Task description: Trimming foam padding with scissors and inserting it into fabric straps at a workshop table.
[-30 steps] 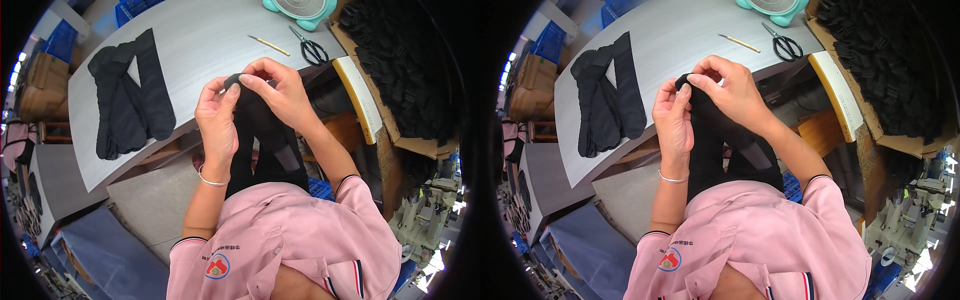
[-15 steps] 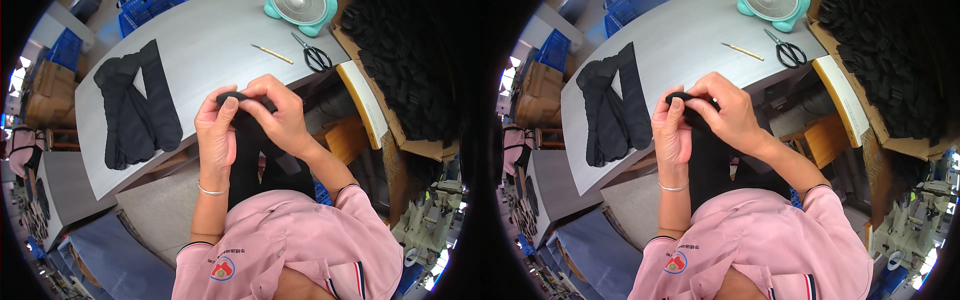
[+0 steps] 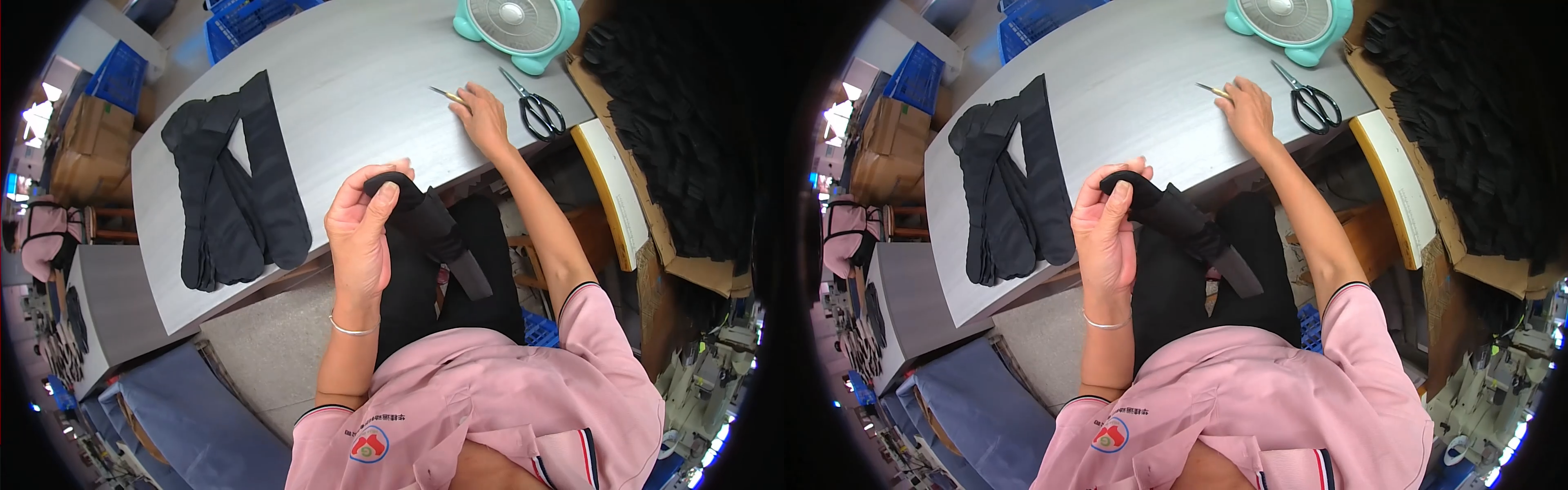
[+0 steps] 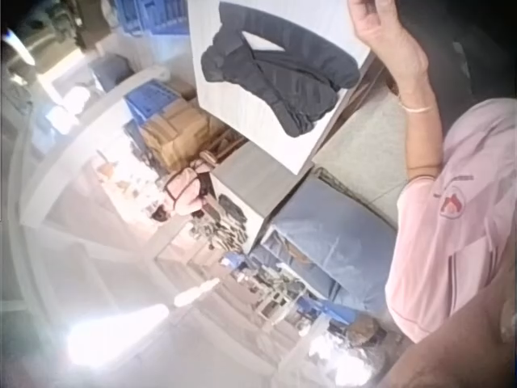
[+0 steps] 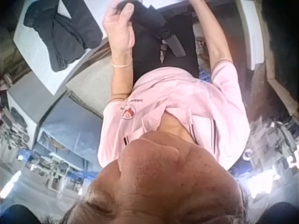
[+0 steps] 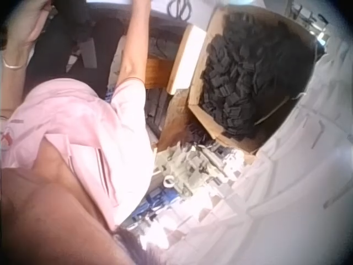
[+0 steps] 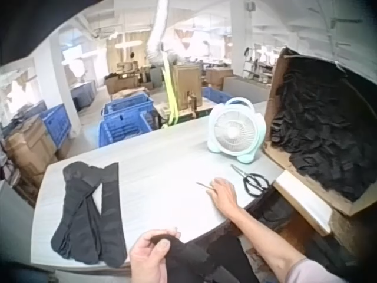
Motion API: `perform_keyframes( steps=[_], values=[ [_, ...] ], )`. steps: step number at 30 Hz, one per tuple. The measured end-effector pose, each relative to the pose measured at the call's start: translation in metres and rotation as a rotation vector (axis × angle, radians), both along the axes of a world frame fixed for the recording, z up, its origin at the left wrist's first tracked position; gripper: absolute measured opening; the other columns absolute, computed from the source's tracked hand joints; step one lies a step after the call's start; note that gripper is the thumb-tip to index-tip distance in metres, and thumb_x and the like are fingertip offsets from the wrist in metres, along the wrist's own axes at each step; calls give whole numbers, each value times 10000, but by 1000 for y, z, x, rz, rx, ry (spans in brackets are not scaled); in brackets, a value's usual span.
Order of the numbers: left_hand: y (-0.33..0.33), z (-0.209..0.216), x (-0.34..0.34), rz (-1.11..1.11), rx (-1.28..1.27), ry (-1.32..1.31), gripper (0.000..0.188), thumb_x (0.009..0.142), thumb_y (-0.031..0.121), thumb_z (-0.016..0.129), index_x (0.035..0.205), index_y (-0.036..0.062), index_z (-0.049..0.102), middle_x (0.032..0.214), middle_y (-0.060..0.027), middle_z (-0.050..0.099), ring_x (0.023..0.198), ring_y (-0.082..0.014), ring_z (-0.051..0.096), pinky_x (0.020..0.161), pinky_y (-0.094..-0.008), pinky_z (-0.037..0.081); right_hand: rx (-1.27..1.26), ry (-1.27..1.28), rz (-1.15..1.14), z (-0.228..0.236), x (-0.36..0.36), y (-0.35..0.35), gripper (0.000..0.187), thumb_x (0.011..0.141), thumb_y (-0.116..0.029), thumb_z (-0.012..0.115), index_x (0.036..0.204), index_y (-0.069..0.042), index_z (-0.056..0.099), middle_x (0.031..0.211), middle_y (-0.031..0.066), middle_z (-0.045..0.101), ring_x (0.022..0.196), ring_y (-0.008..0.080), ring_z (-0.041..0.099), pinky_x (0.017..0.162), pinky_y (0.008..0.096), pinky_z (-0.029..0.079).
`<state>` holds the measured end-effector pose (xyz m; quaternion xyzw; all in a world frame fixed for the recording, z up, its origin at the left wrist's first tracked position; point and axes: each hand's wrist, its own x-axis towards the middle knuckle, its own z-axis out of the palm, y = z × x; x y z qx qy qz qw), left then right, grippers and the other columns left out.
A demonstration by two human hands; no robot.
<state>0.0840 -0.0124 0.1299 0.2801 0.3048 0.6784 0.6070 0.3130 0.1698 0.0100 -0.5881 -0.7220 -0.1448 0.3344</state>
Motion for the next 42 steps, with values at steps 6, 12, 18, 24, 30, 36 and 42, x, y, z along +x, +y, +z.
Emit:
perform_keyframes(
  steps=[6, 12, 18, 24, 30, 36, 42],
  values=[
    [1, -7, -1, 14, -21, 24, 242, 909, 56, 707, 1122, -45, 647, 1065, -170, 708, 991, -204, 677, 963, -336, 523, -254, 229, 103, 18, -15, -18, 171, 913, -136, 659, 1043, -24, 657, 1060, 117, 694, 994, 287, 650, 886, 393, 478],
    [-12, -2, 7, -27, 19, 137, 214, 913, 42, 700, 1100, -54, 663, 1045, -155, 714, 978, -184, 674, 931, -307, 524, -257, 412, 553, 138, -32, -129, 224, 881, -139, 709, 1102, -146, 744, 757, 74, 650, 595, 193, 589, 537, 308, 454],
    [-28, 9, 20, -46, 101, 176, 207, 915, -5, 680, 1118, -44, 674, 1050, -119, 713, 977, -155, 668, 906, -272, 526, -76, 100, 648, 180, -18, -177, 239, 834, -161, 736, 1067, -205, 762, 632, 6, 516, 536, 149, 536, 490, 303, 416],
    [-41, 15, 23, -54, 125, 211, 208, 905, -22, 689, 1112, -37, 685, 1028, -80, 706, 925, -103, 644, 859, -229, 519, -99, 108, 687, 187, -11, -196, 363, 815, -61, 739, 1161, -169, 738, 603, 9, 488, 514, 149, 485, 467, 302, 352],
    [-47, 19, 22, -48, 138, 230, 205, 906, -26, 685, 1110, -32, 691, 1018, -68, 704, 906, -95, 641, 845, -221, 520, -265, 248, 699, 190, -12, -206, 341, 859, -55, 705, 1186, -152, 720, 605, 31, 470, 520, 167, 485, 478, 317, 369],
    [-48, 17, 24, -70, 141, 266, 207, 906, -30, 683, 1112, -38, 691, 1022, -77, 710, 911, -100, 648, 839, -225, 526, -375, 84, 601, 205, -7, -212, 268, 911, -143, 652, 1164, -210, 707, 658, 38, 571, 555, 226, 588, 483, 347, 424],
    [-46, 12, 22, -129, 92, 323, 201, 908, -30, 679, 1106, -53, 696, 1013, -90, 719, 909, -113, 661, 845, -227, 530, -308, -248, 624, 221, -3, -203, 246, 838, -124, 667, 1063, -202, 725, 687, 34, 601, 579, 239, 615, 498, 354, 452]
  ],
)
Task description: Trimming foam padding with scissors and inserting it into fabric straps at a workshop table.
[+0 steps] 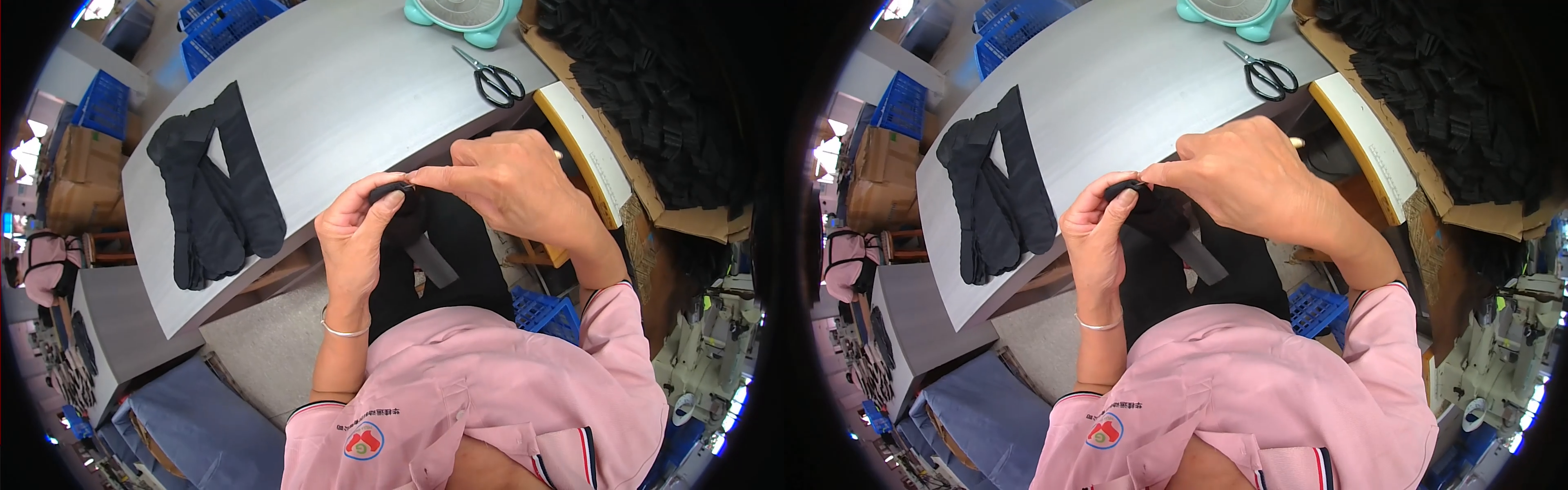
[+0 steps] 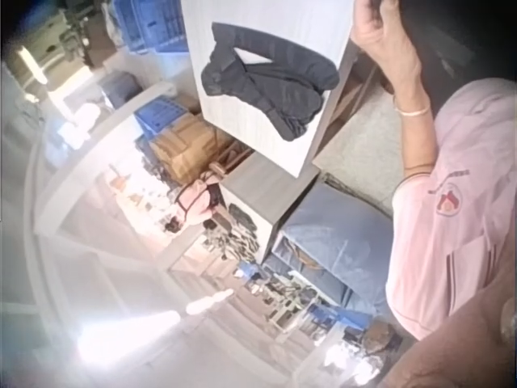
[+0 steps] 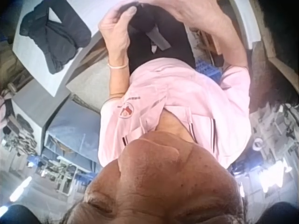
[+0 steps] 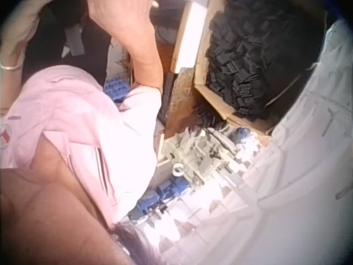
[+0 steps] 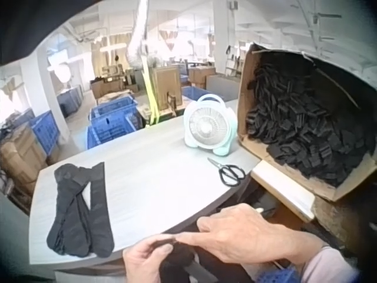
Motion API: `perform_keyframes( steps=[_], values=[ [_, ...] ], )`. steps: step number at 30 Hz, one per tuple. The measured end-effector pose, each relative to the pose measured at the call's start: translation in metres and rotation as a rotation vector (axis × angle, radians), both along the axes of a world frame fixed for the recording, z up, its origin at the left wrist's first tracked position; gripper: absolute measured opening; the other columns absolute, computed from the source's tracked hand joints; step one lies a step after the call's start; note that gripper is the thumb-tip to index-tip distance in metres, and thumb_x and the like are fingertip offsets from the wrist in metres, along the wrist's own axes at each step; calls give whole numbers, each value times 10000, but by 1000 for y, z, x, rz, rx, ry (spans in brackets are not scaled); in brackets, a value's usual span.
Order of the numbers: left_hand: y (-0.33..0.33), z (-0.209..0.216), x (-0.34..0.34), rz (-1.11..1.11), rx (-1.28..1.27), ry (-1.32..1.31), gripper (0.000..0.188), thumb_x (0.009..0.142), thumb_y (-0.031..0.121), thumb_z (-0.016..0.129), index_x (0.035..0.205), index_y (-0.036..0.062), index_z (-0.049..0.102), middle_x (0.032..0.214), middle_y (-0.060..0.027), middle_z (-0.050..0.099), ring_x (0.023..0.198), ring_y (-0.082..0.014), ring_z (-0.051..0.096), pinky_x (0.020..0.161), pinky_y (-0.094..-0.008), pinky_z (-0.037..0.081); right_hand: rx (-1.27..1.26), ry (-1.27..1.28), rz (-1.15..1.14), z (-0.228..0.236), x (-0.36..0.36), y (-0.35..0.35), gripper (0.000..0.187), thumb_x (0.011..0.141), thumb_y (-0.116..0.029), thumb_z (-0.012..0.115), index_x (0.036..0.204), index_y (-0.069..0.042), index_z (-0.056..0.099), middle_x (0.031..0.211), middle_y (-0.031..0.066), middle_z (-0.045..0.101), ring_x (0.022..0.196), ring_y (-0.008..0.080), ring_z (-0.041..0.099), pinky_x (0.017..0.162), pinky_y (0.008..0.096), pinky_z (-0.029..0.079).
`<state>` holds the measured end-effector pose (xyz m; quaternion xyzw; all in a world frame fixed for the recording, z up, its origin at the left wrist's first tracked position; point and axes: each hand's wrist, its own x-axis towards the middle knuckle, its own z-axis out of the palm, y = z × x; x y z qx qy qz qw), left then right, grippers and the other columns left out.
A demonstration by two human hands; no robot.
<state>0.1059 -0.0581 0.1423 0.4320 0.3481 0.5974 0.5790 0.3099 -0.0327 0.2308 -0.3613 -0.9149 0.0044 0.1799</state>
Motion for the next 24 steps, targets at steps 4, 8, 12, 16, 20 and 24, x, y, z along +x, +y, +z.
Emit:
perform_keyframes(
  steps=[4, 8, 12, 16, 20, 24],
  values=[
    [4, 3, -3, -28, -36, -5, 204, 907, -29, 679, 1107, -65, 692, 1008, -101, 721, 916, -116, 663, 850, -231, 530, 43, 75, 68, -8, -8, 12, 228, 808, -111, 673, 1013, -193, 733, 680, 26, 595, 578, 228, 616, 496, 345, 454],
    [13, 1, -7, 50, -79, 12, 213, 907, -14, 684, 1111, -76, 678, 994, -109, 722, 901, -127, 672, 845, -244, 537, 86, 309, -72, -42, -26, 19, 186, 804, -107, 698, 974, -170, 739, 676, 13, 607, 581, 234, 617, 515, 338, 471],
    [41, -2, -15, 108, -147, -4, 234, 910, 37, 699, 1111, -77, 665, 992, -118, 726, 880, -133, 676, 830, -246, 537, -348, 738, -166, -75, -35, 41, 137, 829, -163, 761, 947, -97, 736, 669, 23, 634, 570, 135, 595, 531, 281, 451],
    [75, 1, -14, 158, -98, -70, 247, 917, 90, 707, 1100, -70, 665, 981, -123, 729, 870, -133, 678, 814, -235, 529, -751, 765, -224, -82, -48, 67, 305, 819, -293, 804, 822, -13, 684, 602, -5, 524, 565, 65, 453, 525, 254, 368],
    [93, -19, -7, 235, -65, -121, 396, 919, 136, 717, 1240, -59, 592, 1121, -102, 687, 1003, -126, 640, 885, -254, 504, -808, 970, -231, -94, -55, 102, 308, 838, -258, 792, 723, -17, 639, 616, -27, 518, 578, 46, 451, 518, 250, 381],
    [67, -70, -5, -113, -390, -234, 395, 965, 237, 667, 1265, 0, 571, 1115, -65, 679, 998, -120, 655, 902, -303, 524, -974, 1201, -266, -106, -56, 138, 235, 842, -205, 789, 845, 16, 710, 785, 27, 690, 687, 77, 614, 621, 227, 486]
  ],
)
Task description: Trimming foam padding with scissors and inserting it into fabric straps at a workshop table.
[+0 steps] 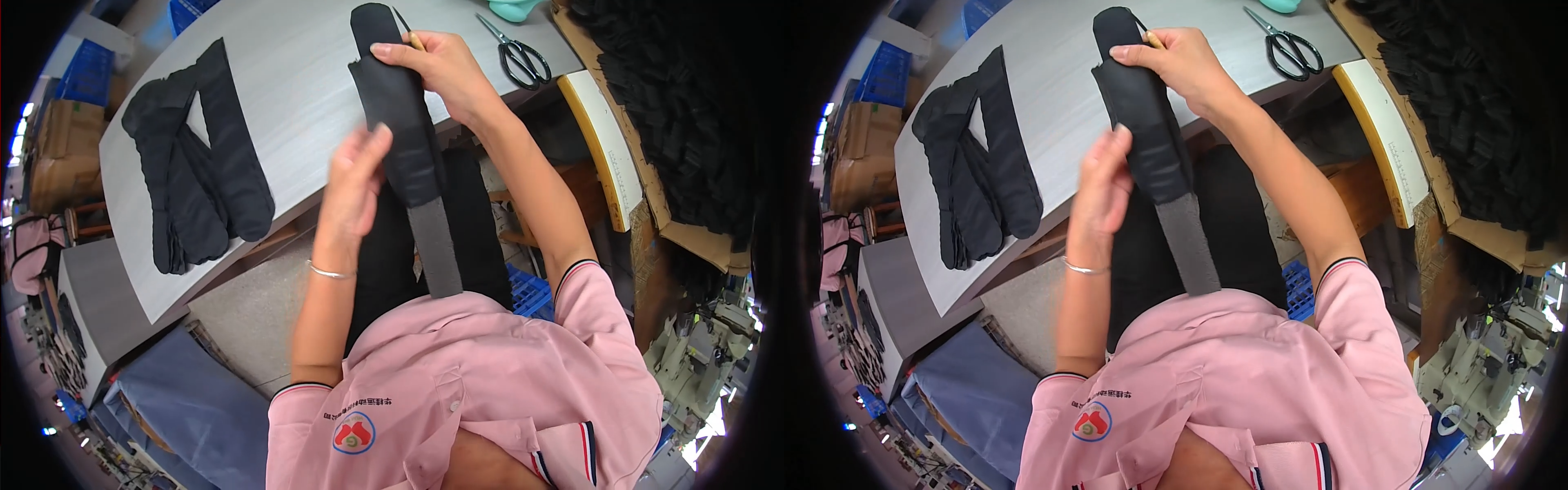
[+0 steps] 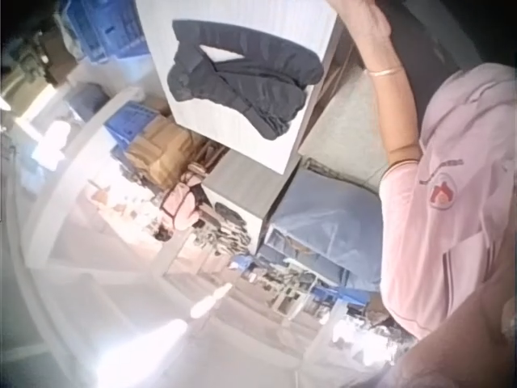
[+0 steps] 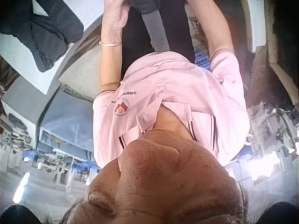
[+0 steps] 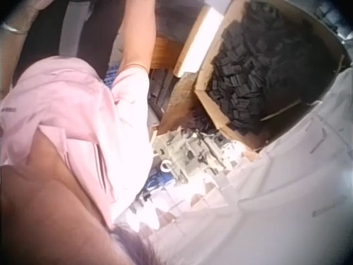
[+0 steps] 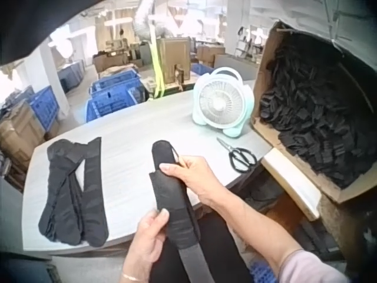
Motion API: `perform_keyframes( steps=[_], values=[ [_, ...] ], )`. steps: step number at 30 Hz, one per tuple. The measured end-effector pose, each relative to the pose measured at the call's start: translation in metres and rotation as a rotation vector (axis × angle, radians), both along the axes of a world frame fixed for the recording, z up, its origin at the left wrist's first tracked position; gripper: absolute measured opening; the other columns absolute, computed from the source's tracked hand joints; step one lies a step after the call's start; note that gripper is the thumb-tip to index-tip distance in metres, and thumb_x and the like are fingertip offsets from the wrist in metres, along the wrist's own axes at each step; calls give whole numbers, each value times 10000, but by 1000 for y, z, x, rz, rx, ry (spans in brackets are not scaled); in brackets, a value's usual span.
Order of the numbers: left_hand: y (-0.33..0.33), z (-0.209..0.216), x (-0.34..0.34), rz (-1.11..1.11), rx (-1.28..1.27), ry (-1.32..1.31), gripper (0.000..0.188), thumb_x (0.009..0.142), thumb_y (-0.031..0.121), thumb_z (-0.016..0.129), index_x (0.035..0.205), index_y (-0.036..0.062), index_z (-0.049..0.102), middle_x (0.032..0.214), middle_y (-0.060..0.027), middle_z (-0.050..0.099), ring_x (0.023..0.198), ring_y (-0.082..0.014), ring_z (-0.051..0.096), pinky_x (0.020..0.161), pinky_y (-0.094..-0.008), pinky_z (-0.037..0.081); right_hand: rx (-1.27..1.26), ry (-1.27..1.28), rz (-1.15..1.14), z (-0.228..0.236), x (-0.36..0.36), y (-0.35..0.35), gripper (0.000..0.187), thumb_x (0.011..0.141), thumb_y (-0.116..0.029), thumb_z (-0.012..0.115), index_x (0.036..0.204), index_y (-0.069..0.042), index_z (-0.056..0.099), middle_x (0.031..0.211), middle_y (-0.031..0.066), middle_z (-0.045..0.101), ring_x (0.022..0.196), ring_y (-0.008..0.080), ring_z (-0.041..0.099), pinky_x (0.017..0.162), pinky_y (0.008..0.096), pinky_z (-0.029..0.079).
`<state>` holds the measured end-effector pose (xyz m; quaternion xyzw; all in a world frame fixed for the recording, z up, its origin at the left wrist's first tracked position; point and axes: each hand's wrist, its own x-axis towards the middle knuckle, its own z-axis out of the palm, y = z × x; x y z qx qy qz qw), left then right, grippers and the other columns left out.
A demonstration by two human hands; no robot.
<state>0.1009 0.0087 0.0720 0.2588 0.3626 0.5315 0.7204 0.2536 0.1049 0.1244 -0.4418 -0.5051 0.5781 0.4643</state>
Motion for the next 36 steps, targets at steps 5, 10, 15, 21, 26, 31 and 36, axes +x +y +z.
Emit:
perform_keyframes(
  steps=[5, 10, 15, 21, 26, 31, 36],
  values=[
    [-22, -25, 11, -269, -303, -444, 545, 1015, 372, 556, 1320, -76, 501, 1198, -207, 649, 1077, -317, 666, 978, -463, 539, -99, -86, 36, -43, -9, 31, 262, 829, -220, 801, 868, 22, 709, 780, 31, 683, 719, 92, 622, 630, 263, 500],
    [-5, -34, 2, -257, -340, -303, 462, 996, 278, 609, 1293, -66, 529, 1162, -195, 658, 1035, -277, 680, 937, -422, 569, -28, -272, -31, -87, -15, 56, 307, 783, -267, 816, 803, 12, 690, 714, 38, 650, 633, 101, 584, 566, 264, 459],
    [3, -34, 9, -227, -388, -222, 372, 961, 212, 667, 1221, -40, 582, 1099, -160, 680, 981, -232, 688, 891, -397, 590, -22, -379, 2, -105, -18, 92, 366, 812, -374, 758, 762, -20, 678, 644, 36, 619, 563, 126, 571, 539, 296, 434],
    [6, -41, 14, -194, -373, -240, 309, 958, 220, 673, 1145, -17, 606, 938, -96, 687, 872, -218, 695, 853, -393, 591, 145, -759, -60, -109, -27, 91, 425, 823, -484, 715, 764, -64, 683, 689, 80, 666, 637, 237, 639, 616, 386, 476],
    [-11, -39, 9, -176, -352, -143, 289, 969, 244, 661, 1123, 4, 614, 892, -76, 685, 839, -217, 699, 806, -380, 587, 397, -840, -168, -93, -44, 69, 293, 887, -269, 643, 840, 19, 621, 804, 229, 648, 801, 422, 630, 730, 498, 483],
    [-43, -33, 17, -205, -361, -177, 279, 968, 238, 660, 1130, 16, 612, 888, -60, 682, 867, -215, 702, 867, -369, 575, 406, -843, -200, -111, -39, 74, 319, 906, -302, 626, 849, 12, 625, 829, 232, 655, 815, 426, 631, 729, 492, 481],
    [-44, -30, 14, -204, -338, -222, 352, 966, 231, 660, 1215, -5, 585, 1060, -114, 688, 974, -228, 697, 908, -383, 568, 410, -854, -185, -108, -38, 74, 333, 911, -317, 621, 853, 12, 627, 838, 234, 660, 820, 428, 633, 731, 494, 483]
  ],
)
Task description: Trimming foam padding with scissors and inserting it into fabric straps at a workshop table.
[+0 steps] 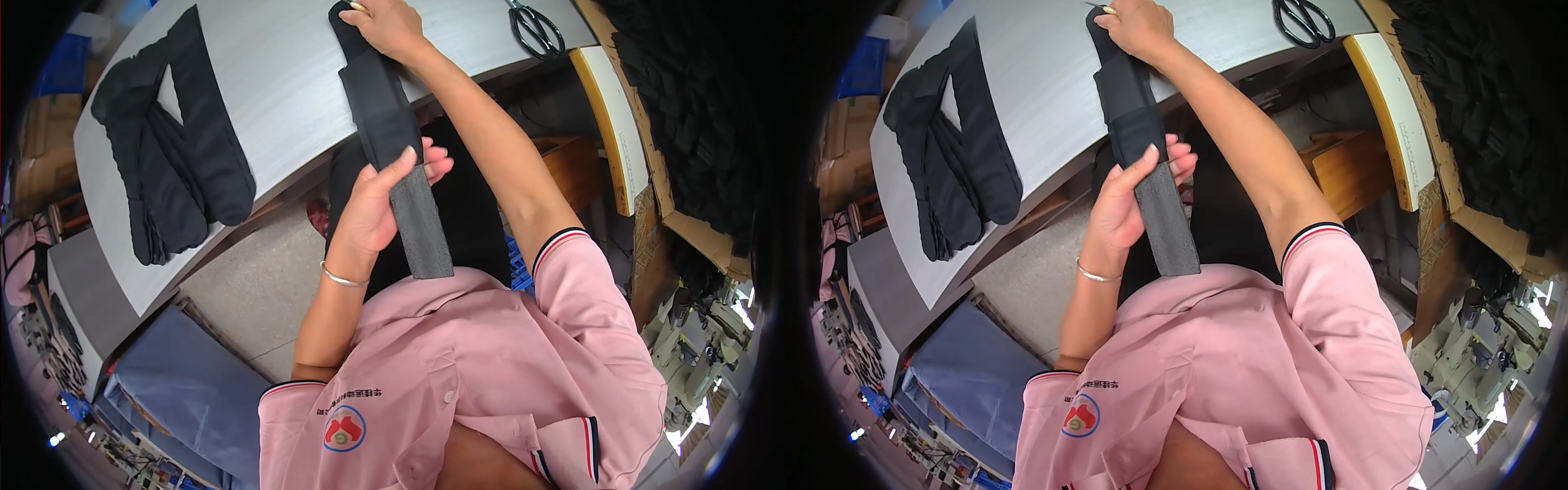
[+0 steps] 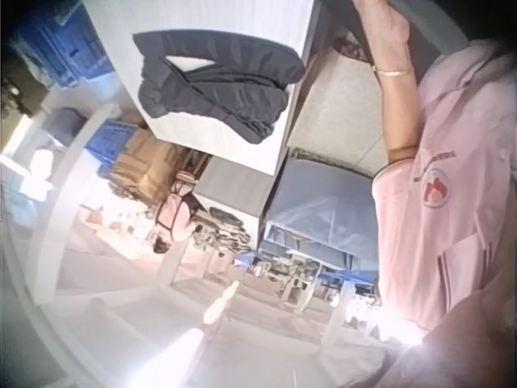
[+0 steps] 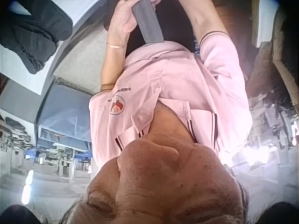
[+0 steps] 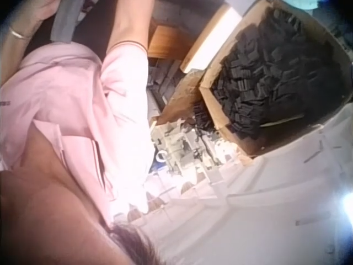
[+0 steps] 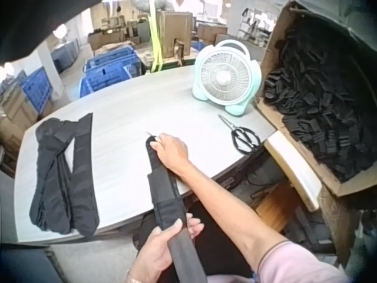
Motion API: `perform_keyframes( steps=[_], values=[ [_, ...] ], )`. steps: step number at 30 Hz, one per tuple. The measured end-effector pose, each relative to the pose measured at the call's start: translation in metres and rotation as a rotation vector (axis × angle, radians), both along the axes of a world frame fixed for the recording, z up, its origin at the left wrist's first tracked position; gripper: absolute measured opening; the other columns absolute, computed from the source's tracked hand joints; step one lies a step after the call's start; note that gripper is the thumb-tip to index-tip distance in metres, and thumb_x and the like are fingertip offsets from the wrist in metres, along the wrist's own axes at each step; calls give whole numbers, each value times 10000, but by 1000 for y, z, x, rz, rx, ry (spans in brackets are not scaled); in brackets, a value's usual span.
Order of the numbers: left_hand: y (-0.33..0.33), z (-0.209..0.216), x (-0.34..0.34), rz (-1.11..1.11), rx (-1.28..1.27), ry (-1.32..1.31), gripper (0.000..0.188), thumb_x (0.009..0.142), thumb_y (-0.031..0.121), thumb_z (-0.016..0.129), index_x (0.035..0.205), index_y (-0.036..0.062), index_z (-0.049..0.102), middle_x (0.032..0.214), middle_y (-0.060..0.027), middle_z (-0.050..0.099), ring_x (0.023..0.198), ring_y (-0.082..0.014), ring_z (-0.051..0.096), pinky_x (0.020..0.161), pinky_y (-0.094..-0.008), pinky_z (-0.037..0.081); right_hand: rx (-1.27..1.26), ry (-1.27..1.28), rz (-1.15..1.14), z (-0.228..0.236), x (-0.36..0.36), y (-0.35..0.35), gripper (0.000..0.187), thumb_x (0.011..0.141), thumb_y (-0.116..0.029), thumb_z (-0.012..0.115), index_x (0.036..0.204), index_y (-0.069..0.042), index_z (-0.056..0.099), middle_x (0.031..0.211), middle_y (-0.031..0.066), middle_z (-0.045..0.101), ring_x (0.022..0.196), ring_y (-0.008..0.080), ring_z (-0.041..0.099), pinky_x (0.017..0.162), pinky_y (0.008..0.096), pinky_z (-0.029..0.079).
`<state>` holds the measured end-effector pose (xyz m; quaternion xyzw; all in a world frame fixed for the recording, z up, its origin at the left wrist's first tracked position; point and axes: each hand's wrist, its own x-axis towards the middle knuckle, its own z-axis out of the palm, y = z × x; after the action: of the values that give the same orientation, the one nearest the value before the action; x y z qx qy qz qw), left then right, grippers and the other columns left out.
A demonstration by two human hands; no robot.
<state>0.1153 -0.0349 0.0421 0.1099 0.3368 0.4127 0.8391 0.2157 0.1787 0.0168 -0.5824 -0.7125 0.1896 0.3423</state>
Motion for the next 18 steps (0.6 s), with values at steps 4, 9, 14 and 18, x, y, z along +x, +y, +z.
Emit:
perform_keyframes(
  steps=[4, 9, 14, 18],
  values=[
    [28, -5, -4, 63, -77, -178, 382, 978, 221, 641, 1248, -37, 562, 1132, -144, 669, 999, -231, 692, 902, -384, 578, 51, -23, -1, -2, 0, 0, 333, 925, -317, 609, 864, 11, 626, 858, 237, 667, 834, 433, 634, 738, 502, 487],
    [24, -12, 4, 53, 31, -42, 302, 973, 177, 648, 1188, -25, 580, 992, -102, 669, 864, -175, 678, 841, -368, 598, 106, -57, -79, -18, -5, 4, 324, 931, -311, 604, 890, 10, 619, 869, 241, 668, 842, 443, 633, 743, 513, 485],
    [-16, -1, 2, 10, -16, 36, 289, 958, 225, 672, 1136, 10, 598, 877, -77, 666, 783, -190, 681, 792, -350, 578, 66, -57, -2, -4, -8, -5, 306, 935, -287, 604, 901, 17, 607, 860, 246, 661, 840, 453, 628, 740, 517, 483],
    [-36, 3, 5, 3, -37, 52, 318, 971, 252, 651, 1170, 9, 599, 999, -108, 690, 878, -220, 704, 829, -361, 573, 22, -69, -6, -10, -5, 0, 303, 934, -287, 604, 903, 15, 606, 860, 249, 658, 842, 453, 626, 740, 519, 484]
  ],
)
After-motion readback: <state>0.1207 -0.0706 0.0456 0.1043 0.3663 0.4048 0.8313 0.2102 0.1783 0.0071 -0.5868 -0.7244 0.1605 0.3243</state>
